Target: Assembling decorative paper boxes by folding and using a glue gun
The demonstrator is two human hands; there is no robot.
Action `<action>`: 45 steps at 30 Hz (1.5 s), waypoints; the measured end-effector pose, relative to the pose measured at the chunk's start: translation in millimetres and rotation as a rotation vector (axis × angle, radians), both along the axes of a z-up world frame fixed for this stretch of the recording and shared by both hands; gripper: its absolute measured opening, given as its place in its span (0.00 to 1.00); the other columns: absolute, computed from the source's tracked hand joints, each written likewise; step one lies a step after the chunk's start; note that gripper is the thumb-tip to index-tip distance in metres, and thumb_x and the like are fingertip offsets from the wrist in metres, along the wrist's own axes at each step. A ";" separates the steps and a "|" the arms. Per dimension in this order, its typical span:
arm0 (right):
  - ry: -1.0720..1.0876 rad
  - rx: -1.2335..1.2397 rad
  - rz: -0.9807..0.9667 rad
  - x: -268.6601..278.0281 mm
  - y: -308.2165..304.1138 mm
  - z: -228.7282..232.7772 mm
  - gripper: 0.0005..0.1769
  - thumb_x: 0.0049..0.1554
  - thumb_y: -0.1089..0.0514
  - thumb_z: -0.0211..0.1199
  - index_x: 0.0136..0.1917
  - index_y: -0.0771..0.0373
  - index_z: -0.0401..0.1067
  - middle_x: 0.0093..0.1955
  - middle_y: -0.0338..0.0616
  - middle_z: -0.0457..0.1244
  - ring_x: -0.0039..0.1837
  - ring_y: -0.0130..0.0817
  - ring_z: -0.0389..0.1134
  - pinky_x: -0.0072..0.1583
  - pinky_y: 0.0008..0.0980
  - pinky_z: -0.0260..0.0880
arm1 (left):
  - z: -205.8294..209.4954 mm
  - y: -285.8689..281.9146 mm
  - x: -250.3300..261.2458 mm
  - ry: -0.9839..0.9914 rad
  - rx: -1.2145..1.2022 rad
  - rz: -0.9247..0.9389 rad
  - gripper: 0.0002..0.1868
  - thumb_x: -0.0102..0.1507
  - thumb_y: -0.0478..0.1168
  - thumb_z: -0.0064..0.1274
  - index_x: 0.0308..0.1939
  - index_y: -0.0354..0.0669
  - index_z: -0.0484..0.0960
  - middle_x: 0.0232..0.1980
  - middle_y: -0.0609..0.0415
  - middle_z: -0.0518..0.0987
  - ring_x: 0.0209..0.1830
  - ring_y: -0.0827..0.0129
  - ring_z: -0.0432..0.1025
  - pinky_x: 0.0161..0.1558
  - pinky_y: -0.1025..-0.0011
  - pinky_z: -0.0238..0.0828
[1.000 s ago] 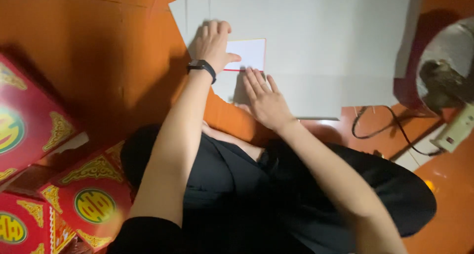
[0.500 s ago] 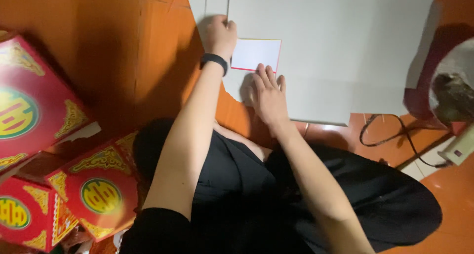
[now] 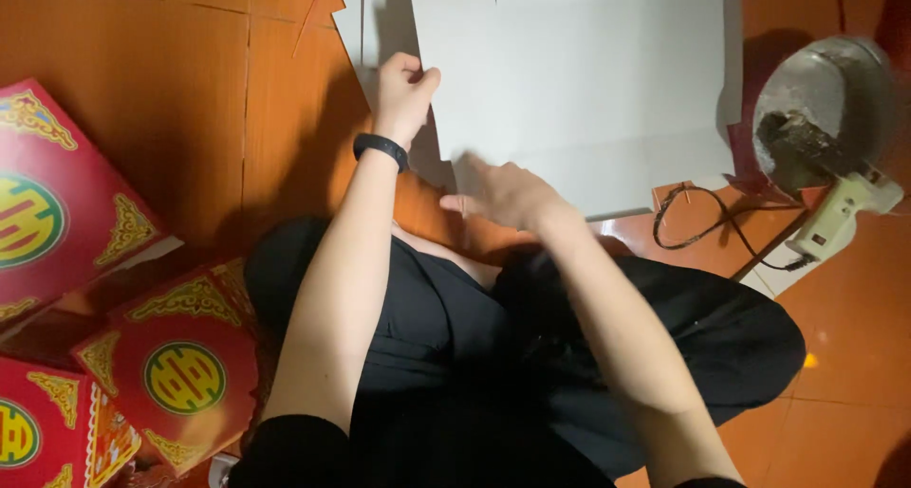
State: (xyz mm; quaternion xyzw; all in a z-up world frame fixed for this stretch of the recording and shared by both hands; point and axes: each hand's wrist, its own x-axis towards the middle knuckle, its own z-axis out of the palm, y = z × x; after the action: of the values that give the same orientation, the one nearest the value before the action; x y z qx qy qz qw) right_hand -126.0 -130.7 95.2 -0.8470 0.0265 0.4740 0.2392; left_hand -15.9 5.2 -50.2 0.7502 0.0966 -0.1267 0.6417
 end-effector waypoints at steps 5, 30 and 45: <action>-0.545 -0.103 -0.194 -19.8 11.7 -42.4 0.42 0.53 0.48 0.51 0.76 0.60 0.39 0.65 0.56 0.54 0.57 0.65 0.58 0.53 0.59 0.61 | 73.6 -18.8 -38.1 0.011 -0.128 -0.049 0.09 0.56 0.46 0.50 0.32 0.47 0.74 0.26 0.61 0.74 0.24 0.78 0.65 0.16 0.75 0.58; -0.998 -0.117 0.007 -48.1 -28.6 -118.8 0.34 0.59 0.54 0.59 0.75 0.64 0.55 0.79 0.56 0.43 0.78 0.56 0.45 0.70 0.64 0.53 | 33.3 -84.5 -91.8 0.511 -0.335 0.131 0.44 0.58 0.67 0.47 0.59 0.26 0.72 0.59 0.33 0.75 0.58 0.48 0.71 0.55 0.57 0.74; -0.734 -0.314 0.306 -68.7 -50.3 -172.7 0.52 0.56 0.23 0.32 0.80 0.61 0.38 0.83 0.46 0.29 0.83 0.42 0.29 0.75 0.63 0.37 | -10.4 6.3 -13.0 0.679 0.337 -0.385 0.24 0.56 0.55 0.63 0.36 0.35 0.79 0.32 0.48 0.84 0.25 0.67 0.80 0.26 0.81 0.79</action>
State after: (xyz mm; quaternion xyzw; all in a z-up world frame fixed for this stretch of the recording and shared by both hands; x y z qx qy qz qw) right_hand -194.7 -181.0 -77.5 -0.9798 -0.1147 0.1616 0.0276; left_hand -28.9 11.5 -60.5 0.7646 0.1799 -0.4667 0.4065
